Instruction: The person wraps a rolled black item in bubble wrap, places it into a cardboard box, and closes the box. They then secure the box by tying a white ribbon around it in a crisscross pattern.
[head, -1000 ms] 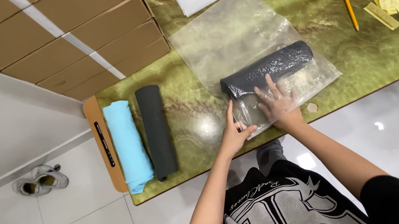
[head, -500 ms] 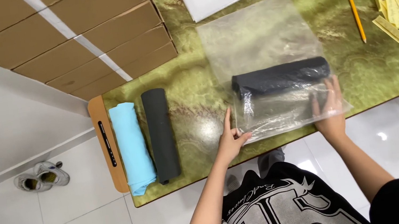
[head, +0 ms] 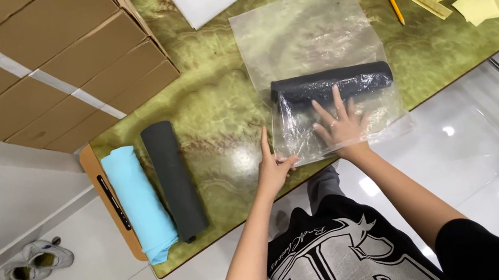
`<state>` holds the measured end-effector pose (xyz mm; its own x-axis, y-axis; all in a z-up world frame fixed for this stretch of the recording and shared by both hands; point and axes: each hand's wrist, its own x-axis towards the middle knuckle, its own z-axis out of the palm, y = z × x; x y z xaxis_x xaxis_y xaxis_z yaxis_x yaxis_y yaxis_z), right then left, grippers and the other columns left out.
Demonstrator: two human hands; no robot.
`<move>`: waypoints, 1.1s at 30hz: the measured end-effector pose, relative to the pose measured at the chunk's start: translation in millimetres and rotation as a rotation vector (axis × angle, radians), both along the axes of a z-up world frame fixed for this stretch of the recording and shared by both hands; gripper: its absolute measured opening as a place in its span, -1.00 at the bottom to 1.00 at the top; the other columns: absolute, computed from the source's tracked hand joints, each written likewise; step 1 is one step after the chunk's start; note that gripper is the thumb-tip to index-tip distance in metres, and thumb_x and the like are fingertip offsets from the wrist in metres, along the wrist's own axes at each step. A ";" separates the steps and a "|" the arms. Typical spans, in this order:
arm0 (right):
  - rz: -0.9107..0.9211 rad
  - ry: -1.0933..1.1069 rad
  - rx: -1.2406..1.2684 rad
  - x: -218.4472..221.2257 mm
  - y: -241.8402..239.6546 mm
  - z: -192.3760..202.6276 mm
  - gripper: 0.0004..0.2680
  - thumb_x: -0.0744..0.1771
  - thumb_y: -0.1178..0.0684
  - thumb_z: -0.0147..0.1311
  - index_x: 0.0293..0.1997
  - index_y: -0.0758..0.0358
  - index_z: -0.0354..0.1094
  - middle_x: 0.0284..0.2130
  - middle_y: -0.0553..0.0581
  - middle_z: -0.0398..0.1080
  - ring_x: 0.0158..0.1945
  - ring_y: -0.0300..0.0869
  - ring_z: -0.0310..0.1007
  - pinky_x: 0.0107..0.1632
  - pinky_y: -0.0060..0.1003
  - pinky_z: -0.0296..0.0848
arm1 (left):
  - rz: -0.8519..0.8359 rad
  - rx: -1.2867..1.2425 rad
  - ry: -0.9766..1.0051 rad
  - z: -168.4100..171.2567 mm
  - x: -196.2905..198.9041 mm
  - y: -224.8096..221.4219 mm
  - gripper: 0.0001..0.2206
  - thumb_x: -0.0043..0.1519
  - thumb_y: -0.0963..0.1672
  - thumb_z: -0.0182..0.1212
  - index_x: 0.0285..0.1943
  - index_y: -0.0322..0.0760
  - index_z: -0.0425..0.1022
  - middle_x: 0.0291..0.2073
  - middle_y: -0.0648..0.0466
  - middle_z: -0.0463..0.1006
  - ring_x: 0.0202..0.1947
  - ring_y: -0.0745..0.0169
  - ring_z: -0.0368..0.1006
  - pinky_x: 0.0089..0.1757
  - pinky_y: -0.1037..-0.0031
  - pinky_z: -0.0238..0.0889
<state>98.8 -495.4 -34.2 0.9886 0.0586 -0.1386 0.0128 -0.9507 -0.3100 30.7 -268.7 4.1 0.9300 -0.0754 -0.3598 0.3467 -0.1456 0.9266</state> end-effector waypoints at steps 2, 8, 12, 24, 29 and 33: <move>0.001 0.057 -0.066 16.3 2.8 -1.4 -0.55 0.43 -0.39 -0.18 0.57 -0.75 -0.17 0.67 -0.12 -0.55 0.60 0.38 -0.20 0.45 0.63 -0.28 | 0.007 -0.005 0.003 35.3 0.1 2.8 -0.01 0.28 -0.17 0.37 0.76 0.10 -0.37 -0.23 -0.21 0.66 -0.27 -0.01 0.69 -0.34 0.52 0.58; 0.151 0.024 -0.099 56.5 -1.4 12.2 -0.54 0.42 -0.46 -0.20 0.58 -0.65 -0.11 0.67 -0.03 -0.45 0.56 0.40 -0.05 0.47 0.63 -0.28 | -0.027 -0.010 -0.026 41.9 14.0 12.2 -0.04 0.26 -0.16 0.42 0.75 0.24 -0.20 -0.24 -0.17 0.68 -0.26 0.02 0.70 -0.23 0.47 0.59; 0.188 -0.017 -0.055 93.7 10.9 10.1 -0.55 0.44 -0.35 -0.16 0.59 -0.62 -0.13 0.67 -0.06 -0.49 0.54 0.43 -0.01 0.45 0.66 -0.26 | -0.030 -0.017 -0.005 26.5 18.0 20.3 -0.03 0.23 -0.12 0.47 0.75 0.32 -0.17 -0.29 -0.12 0.69 -0.27 0.03 0.70 -0.19 0.43 0.56; 0.258 -0.150 -0.120 227.0 24.3 -40.1 -0.55 0.44 -0.49 -0.31 0.58 -0.82 -0.29 0.66 -0.13 -0.59 0.60 0.42 -0.19 0.41 0.76 -0.36 | 0.050 -0.182 0.194 -7.8 27.2 23.1 0.12 0.18 -0.22 0.49 0.77 0.25 -0.38 -0.39 -0.07 0.64 -0.38 0.19 0.62 -0.28 0.62 0.45; 0.379 -0.205 0.028 254.9 26.1 -12.3 -0.50 0.44 -0.42 -0.12 0.64 -0.36 -0.01 0.66 0.11 -0.45 0.52 0.60 -0.05 0.43 0.71 -0.13 | 0.100 -0.189 0.293 -51.3 24.5 16.3 0.12 0.06 -0.17 0.63 0.75 0.14 -0.16 -0.44 0.14 0.57 -0.43 0.46 0.49 -0.34 0.76 0.35; 0.323 -0.071 -0.082 284.8 36.9 -0.3 -0.51 0.44 -0.48 -0.28 0.64 -0.59 -0.20 0.65 -0.06 -0.62 0.60 0.45 -0.09 0.50 0.65 -0.37 | 0.119 -0.211 0.313 -50.9 29.6 16.2 0.12 0.00 -0.17 0.68 0.74 0.13 -0.05 -0.48 0.16 0.55 -0.44 0.48 0.47 -0.34 0.76 0.34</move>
